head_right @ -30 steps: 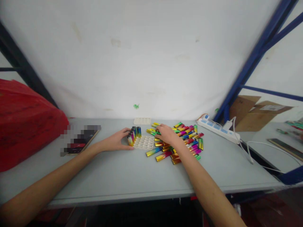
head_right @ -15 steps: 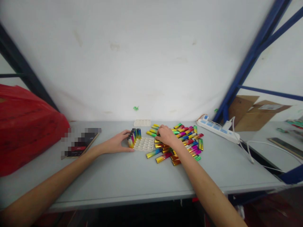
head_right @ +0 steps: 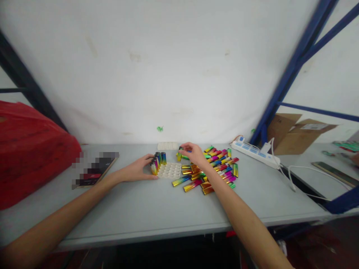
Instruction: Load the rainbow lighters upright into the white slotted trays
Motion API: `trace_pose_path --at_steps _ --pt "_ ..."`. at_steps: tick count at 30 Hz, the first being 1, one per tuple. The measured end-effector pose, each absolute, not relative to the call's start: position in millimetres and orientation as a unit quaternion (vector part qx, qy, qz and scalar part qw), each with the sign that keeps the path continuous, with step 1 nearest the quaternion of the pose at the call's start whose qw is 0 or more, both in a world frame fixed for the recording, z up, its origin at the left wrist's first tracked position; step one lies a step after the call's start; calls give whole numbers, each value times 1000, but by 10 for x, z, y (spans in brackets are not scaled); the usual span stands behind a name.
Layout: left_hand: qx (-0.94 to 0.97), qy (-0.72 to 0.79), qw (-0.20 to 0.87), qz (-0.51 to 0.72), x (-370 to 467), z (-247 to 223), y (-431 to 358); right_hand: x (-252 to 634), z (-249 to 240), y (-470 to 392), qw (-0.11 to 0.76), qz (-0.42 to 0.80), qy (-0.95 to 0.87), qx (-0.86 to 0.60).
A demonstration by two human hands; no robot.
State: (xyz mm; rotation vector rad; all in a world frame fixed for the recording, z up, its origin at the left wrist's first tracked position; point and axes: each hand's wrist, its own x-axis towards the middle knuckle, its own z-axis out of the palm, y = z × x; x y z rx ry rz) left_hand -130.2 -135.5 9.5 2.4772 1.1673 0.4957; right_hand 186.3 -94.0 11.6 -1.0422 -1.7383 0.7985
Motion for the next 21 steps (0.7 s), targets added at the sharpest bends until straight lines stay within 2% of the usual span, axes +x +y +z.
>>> trace_pose_path --at_steps 4,9,16,21 --pt "878 411 174 173 -1304 101 -1364 1760 131 -1017 520 441 -625 -380" --pt "876 404 182 190 -1303 99 -1360 1586 145 -1156 527 542 -560 -338" --pt "876 398 188 198 -1298 102 -1364 1460 167 -1267 495 509 -609 -352" --pt "878 391 189 201 -1299 108 -1375 1423 138 -1284 491 355 -673 -424"
